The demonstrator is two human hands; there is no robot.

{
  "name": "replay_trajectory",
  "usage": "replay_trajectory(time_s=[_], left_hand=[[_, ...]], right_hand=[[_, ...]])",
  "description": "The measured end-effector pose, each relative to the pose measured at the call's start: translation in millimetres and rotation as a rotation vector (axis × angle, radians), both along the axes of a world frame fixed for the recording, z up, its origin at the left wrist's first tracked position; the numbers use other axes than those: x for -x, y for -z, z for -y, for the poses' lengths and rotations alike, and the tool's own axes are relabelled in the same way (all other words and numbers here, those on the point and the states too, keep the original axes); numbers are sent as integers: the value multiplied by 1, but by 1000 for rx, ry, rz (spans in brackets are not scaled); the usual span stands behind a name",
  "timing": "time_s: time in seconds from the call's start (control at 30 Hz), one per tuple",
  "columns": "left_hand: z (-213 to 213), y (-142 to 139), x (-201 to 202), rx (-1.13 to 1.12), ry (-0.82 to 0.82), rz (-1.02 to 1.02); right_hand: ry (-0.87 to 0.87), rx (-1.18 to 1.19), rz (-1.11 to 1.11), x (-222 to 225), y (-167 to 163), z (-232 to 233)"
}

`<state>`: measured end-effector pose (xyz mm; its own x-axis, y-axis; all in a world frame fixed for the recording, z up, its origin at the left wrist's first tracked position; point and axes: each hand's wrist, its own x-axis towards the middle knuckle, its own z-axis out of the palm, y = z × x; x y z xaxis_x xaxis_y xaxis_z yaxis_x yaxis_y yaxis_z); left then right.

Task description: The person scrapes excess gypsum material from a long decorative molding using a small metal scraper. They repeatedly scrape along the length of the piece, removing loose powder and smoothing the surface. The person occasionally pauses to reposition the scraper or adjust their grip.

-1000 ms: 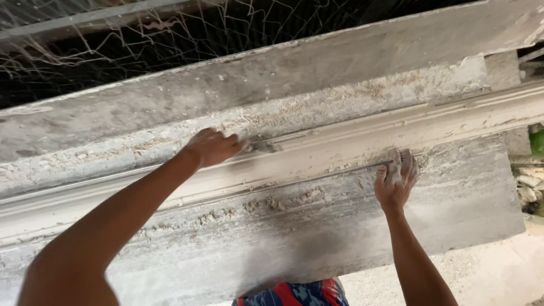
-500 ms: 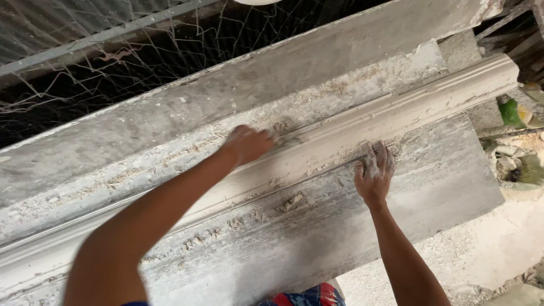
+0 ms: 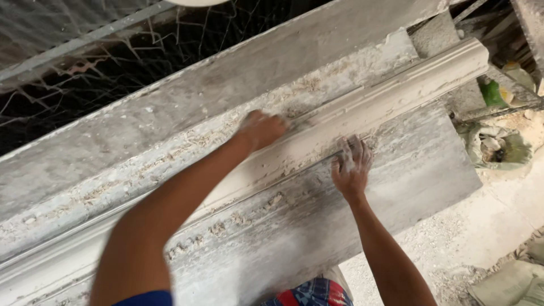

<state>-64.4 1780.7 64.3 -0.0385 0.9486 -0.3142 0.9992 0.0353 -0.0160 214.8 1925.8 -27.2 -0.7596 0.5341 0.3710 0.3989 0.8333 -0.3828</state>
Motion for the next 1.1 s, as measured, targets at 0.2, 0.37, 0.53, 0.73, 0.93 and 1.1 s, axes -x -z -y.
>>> replay_trajectory(time_s=[0.2,0.37,0.53,0.73,0.93,1.1], left_hand=[[13,2,7,171,30,-57],[-113,11,-21,-78,-12,-44],[-84,-17,-7,392,-422,173],[-75,-18,-11,258,-177,-30],[-158,-13,-27,69,-103,-75],[-139,-44,-26,367,-645,325]], right_hand=[[33,-15,49,0,3,-1],[-14,31,17,-3,10,-8],[-177,269,-3,-35,29,-45],[-75,133,80,-88,41,-210],[7,-72,213,-67,45,-311],[58,-2,276,-60,45,-310]])
